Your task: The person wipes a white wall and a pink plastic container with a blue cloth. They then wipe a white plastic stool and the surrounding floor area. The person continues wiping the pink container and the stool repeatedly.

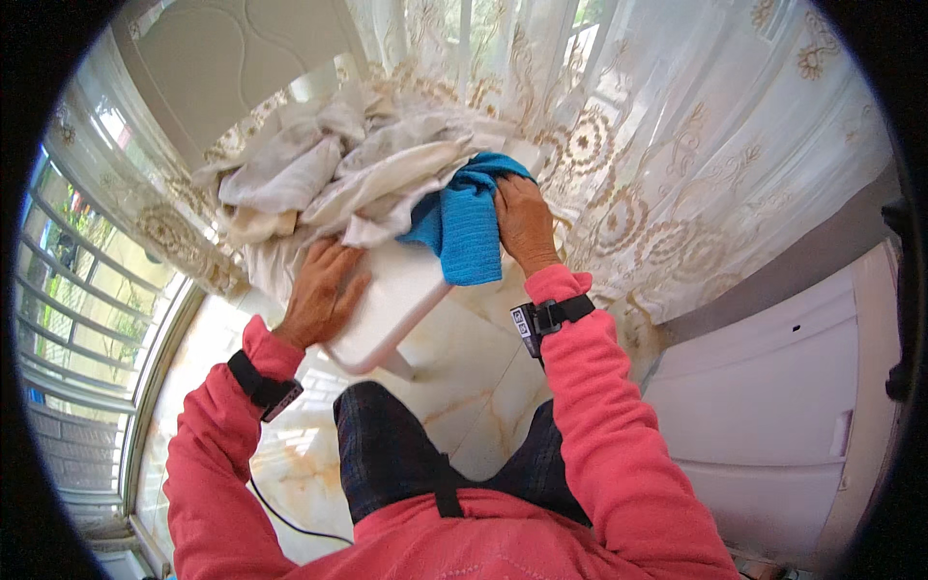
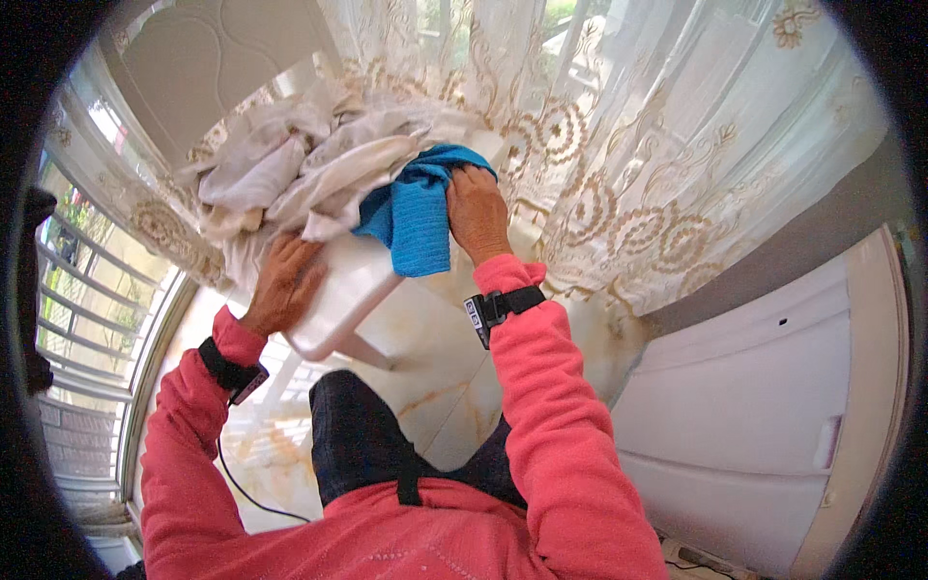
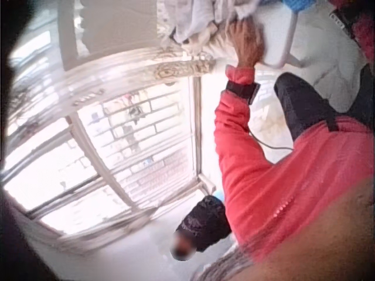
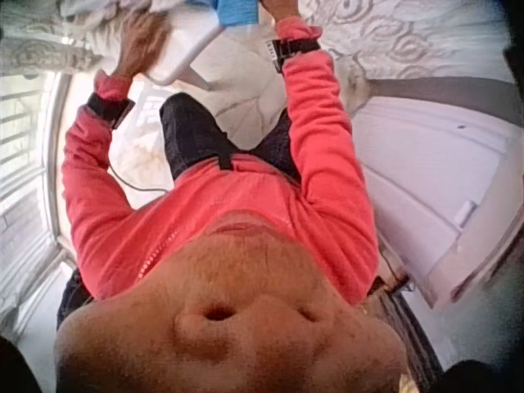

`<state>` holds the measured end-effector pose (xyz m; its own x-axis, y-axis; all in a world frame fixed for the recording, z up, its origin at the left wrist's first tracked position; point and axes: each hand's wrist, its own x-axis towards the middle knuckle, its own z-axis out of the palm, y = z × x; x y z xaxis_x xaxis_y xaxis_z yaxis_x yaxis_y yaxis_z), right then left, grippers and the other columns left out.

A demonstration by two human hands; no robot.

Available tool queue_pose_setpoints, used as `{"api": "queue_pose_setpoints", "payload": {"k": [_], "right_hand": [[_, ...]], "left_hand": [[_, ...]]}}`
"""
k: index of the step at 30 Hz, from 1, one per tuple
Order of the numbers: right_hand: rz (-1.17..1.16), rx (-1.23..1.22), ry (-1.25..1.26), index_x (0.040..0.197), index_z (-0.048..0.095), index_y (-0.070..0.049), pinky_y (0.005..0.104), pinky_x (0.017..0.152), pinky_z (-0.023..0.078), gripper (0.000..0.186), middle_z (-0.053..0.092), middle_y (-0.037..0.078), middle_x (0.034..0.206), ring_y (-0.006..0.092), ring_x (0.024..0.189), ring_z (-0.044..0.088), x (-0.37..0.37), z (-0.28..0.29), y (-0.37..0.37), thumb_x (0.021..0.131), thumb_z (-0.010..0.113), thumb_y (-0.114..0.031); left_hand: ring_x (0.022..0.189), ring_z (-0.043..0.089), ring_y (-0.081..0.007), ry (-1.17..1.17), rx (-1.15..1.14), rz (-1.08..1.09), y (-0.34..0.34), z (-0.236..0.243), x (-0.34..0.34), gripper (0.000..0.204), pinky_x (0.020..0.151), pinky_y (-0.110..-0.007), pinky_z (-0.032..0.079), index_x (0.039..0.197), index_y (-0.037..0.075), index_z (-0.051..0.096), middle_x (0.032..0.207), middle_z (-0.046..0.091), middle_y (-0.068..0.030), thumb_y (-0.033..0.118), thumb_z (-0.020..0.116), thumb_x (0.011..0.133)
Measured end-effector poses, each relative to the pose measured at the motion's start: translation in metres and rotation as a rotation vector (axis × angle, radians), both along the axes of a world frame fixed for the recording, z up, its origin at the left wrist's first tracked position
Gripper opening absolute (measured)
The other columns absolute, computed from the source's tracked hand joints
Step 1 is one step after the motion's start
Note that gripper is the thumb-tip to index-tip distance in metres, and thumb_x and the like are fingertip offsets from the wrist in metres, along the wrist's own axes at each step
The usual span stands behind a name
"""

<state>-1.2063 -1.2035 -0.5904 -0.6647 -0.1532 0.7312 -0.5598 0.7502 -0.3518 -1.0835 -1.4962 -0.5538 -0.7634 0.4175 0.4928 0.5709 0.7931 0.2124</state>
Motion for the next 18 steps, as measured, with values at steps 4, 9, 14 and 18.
{"api": "queue_pose_setpoints", "payload": {"k": [4, 9, 14, 18], "right_hand": [[-0.173, 0.083, -0.126, 0.109, 0.060, 0.000, 0.0431, 0.092, 0.045, 0.026, 0.060, 0.020, 0.111, 0.0375, 0.104, 0.055, -0.044, -0.001, 0.008, 0.090, 0.054, -0.016], [-0.331, 0.081, -0.134, 0.099, 0.057, 0.003, 0.0456, 0.091, 0.044, 0.021, 0.057, 0.024, 0.110, 0.0408, 0.103, 0.054, -0.082, -0.008, 0.006, 0.086, 0.051, -0.012], [-0.421, 0.057, -0.241, 0.103, 0.055, 0.003, 0.0464, 0.091, 0.044, 0.023, 0.058, 0.024, 0.108, 0.0409, 0.102, 0.055, -0.095, -0.007, 0.004, 0.087, 0.046, -0.011], [-0.419, 0.007, -0.287, 0.105, 0.053, 0.003, 0.0467, 0.090, 0.045, 0.024, 0.057, 0.025, 0.108, 0.0422, 0.102, 0.054, -0.090, -0.006, 0.003, 0.088, 0.045, -0.011]], "left_hand": [[0.117, 0.043, -0.0400, -0.218, -0.088, 0.094, 0.003, 0.004, 0.000, 0.044, 0.103, -0.046, 0.032, 0.118, -0.002, 0.052, 0.122, 0.050, -0.0233, 0.031, 0.057, 0.088], [0.118, 0.042, -0.0402, -0.233, -0.082, 0.120, 0.004, 0.005, 0.002, 0.049, 0.104, -0.048, 0.029, 0.119, -0.002, 0.052, 0.125, 0.048, -0.0232, 0.037, 0.056, 0.089], [0.118, 0.041, -0.0409, -0.172, -0.116, 0.131, 0.003, 0.002, 0.001, 0.050, 0.103, -0.049, 0.029, 0.119, -0.001, 0.052, 0.127, 0.047, -0.0237, 0.038, 0.056, 0.089], [0.117, 0.042, -0.0408, -0.197, -0.085, 0.144, 0.004, 0.002, 0.002, 0.050, 0.102, -0.049, 0.029, 0.119, -0.001, 0.052, 0.126, 0.048, -0.0239, 0.039, 0.057, 0.088]]}}
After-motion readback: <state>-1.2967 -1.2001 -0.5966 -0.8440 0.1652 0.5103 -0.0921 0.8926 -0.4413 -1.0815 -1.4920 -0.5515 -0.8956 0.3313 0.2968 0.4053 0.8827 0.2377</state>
